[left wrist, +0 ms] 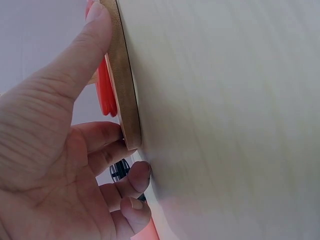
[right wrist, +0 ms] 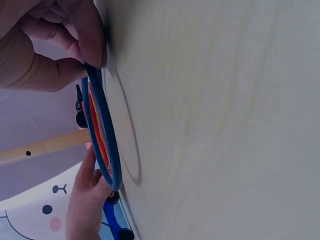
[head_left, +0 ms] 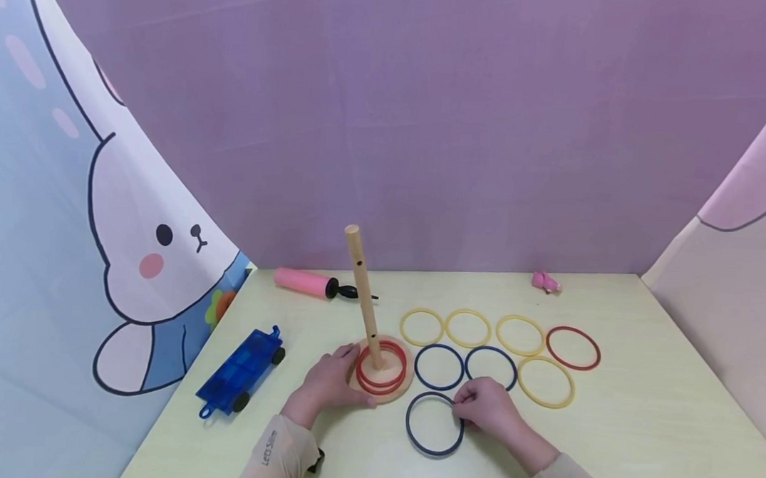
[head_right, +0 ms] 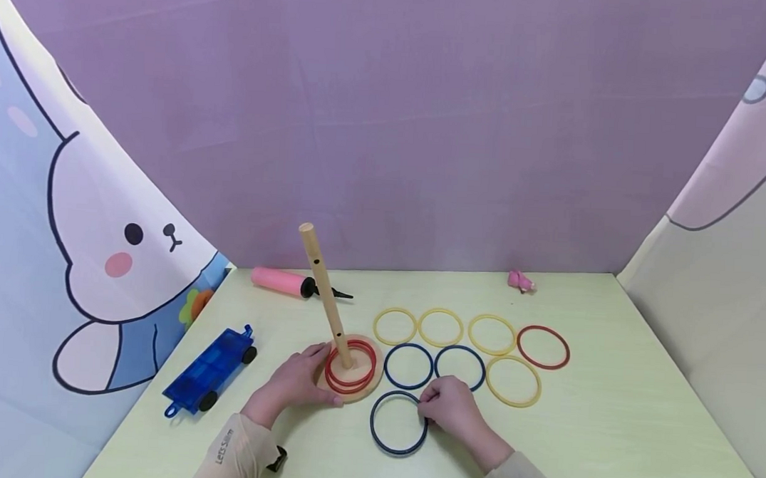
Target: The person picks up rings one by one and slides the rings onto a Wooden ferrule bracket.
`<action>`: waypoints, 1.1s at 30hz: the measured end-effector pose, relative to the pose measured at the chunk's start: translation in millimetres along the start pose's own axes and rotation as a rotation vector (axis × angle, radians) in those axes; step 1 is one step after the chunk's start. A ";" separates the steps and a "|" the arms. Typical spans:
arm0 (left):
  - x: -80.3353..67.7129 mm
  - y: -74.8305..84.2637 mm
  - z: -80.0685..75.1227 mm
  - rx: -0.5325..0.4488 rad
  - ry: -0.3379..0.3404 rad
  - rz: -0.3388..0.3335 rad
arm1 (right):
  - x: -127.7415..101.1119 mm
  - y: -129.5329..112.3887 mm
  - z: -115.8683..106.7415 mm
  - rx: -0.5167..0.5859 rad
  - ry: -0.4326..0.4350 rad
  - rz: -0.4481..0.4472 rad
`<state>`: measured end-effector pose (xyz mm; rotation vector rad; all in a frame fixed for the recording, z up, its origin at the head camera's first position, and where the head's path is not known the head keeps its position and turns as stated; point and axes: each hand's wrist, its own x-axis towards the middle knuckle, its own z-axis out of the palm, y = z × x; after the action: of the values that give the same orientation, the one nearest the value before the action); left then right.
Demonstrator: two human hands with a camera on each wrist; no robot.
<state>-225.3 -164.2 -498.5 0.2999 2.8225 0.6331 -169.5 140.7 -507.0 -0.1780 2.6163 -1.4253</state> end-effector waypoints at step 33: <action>0.3 -0.7 0.4 -0.009 -0.001 -0.015 | 20.6 -86.2 -62.3 0.392 -0.076 -0.047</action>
<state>-225.7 -164.6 -499.2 0.2774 2.8174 0.6421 -199.2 141.8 -402.8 -0.2393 2.2317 -1.8695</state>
